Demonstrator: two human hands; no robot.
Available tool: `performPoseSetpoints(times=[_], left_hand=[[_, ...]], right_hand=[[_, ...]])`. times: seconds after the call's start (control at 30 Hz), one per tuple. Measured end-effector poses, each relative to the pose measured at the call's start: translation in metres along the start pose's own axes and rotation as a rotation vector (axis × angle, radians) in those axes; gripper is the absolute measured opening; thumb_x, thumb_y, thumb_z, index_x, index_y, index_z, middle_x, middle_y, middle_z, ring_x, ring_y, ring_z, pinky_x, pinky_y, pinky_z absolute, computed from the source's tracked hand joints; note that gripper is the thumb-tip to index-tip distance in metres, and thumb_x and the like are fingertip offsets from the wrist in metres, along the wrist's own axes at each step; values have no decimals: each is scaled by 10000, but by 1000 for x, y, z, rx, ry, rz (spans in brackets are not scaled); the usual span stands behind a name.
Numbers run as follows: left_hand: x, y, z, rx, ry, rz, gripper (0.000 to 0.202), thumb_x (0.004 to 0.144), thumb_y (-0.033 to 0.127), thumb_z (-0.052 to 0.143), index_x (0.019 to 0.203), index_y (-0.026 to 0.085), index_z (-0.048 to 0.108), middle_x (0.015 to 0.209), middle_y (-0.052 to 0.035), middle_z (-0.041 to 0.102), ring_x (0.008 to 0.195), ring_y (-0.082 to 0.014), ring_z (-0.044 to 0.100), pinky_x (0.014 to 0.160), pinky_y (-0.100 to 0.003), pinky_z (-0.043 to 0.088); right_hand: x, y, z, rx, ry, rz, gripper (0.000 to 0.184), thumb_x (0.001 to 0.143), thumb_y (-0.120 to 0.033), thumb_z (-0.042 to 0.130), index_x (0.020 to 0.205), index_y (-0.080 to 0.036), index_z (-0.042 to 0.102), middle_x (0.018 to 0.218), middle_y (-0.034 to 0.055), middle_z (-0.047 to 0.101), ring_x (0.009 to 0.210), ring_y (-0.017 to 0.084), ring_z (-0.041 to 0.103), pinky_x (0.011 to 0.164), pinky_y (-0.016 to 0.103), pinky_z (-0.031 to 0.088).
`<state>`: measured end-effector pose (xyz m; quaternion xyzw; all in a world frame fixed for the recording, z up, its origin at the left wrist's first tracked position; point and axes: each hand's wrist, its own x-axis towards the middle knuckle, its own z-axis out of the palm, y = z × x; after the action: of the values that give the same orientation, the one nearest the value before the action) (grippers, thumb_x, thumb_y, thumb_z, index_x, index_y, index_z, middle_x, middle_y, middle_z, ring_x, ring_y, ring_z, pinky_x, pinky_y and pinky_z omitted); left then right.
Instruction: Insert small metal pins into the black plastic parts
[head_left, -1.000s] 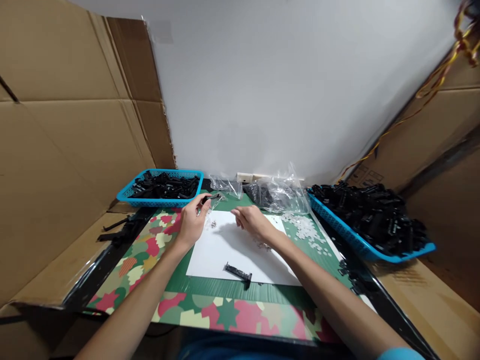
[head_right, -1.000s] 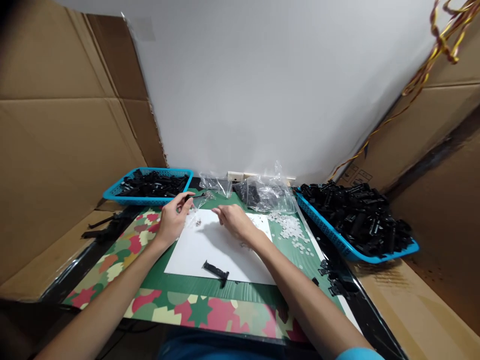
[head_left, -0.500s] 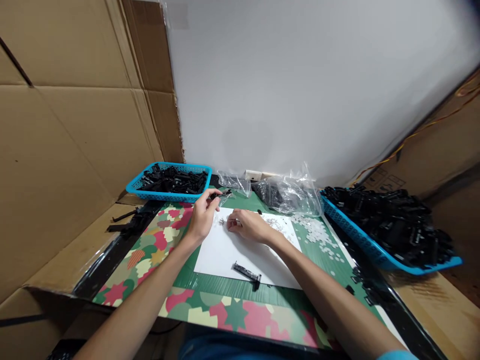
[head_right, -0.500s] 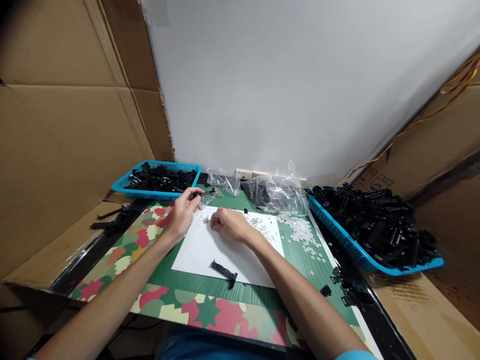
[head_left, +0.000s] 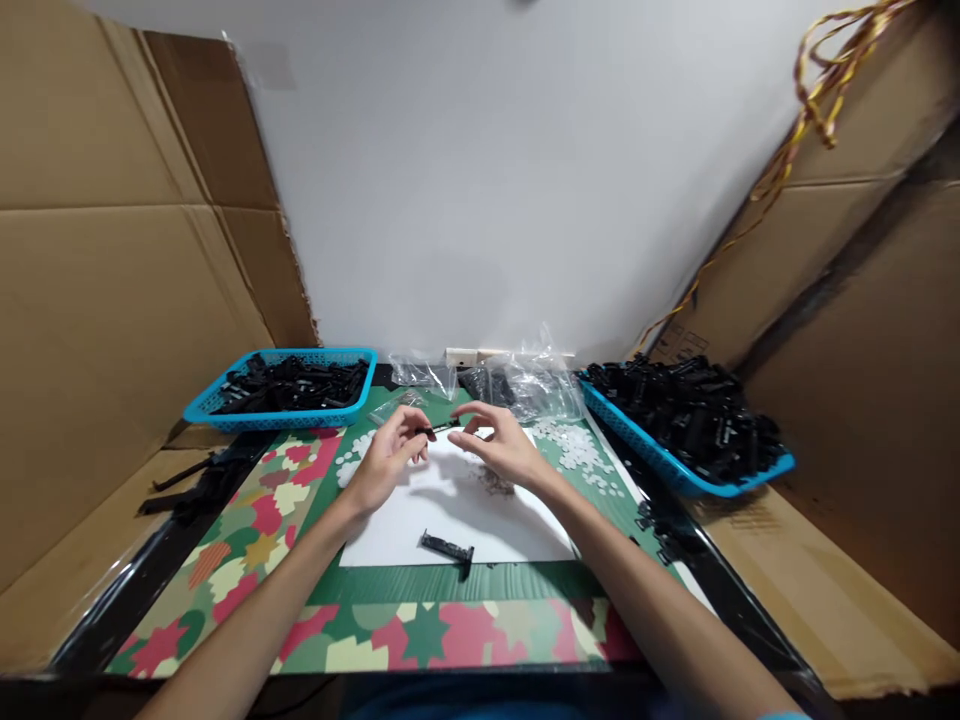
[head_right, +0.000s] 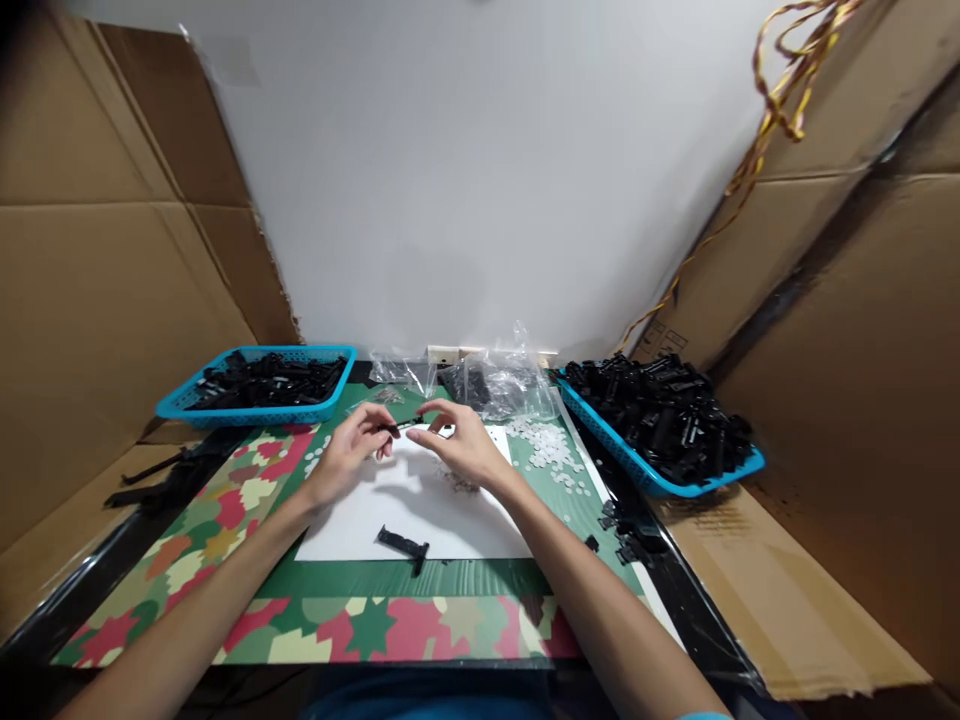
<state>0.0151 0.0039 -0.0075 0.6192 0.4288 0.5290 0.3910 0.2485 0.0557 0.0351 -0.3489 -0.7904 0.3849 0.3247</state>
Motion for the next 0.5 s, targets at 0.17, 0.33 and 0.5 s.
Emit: performPoseSetpoints(times=[0.17, 0.33, 0.5], left_hand=[[-9, 7, 17, 8, -211, -25, 411, 989, 402, 703, 1358, 264, 586, 1334, -111, 665, 1111, -232, 707, 990, -381, 589], [-12, 4, 7, 358, -179, 28, 349, 1022, 404, 649, 1347, 276, 654, 1411, -113, 660, 1111, -244, 700, 993, -388, 574], [-11, -5, -20, 584, -289, 58, 339, 996, 510, 671, 1196, 251, 758, 1242, -119, 729, 1141, -305, 689, 959, -394, 572]], right_hand=[[-28, -9, -17, 185, -50, -49, 275, 986, -446, 744, 1114, -210, 805, 963, 82, 811, 882, 220, 771, 679, 306, 577], [-53, -13, -75, -10, 257, -98, 268, 962, -436, 778, 1113, -222, 834, 988, 79, 818, 781, 200, 726, 602, 296, 559], [-64, -12, -172, -535, 501, -114, 233, 983, -373, 727, 1114, -225, 850, 1007, 83, 834, 825, 231, 750, 666, 310, 545]])
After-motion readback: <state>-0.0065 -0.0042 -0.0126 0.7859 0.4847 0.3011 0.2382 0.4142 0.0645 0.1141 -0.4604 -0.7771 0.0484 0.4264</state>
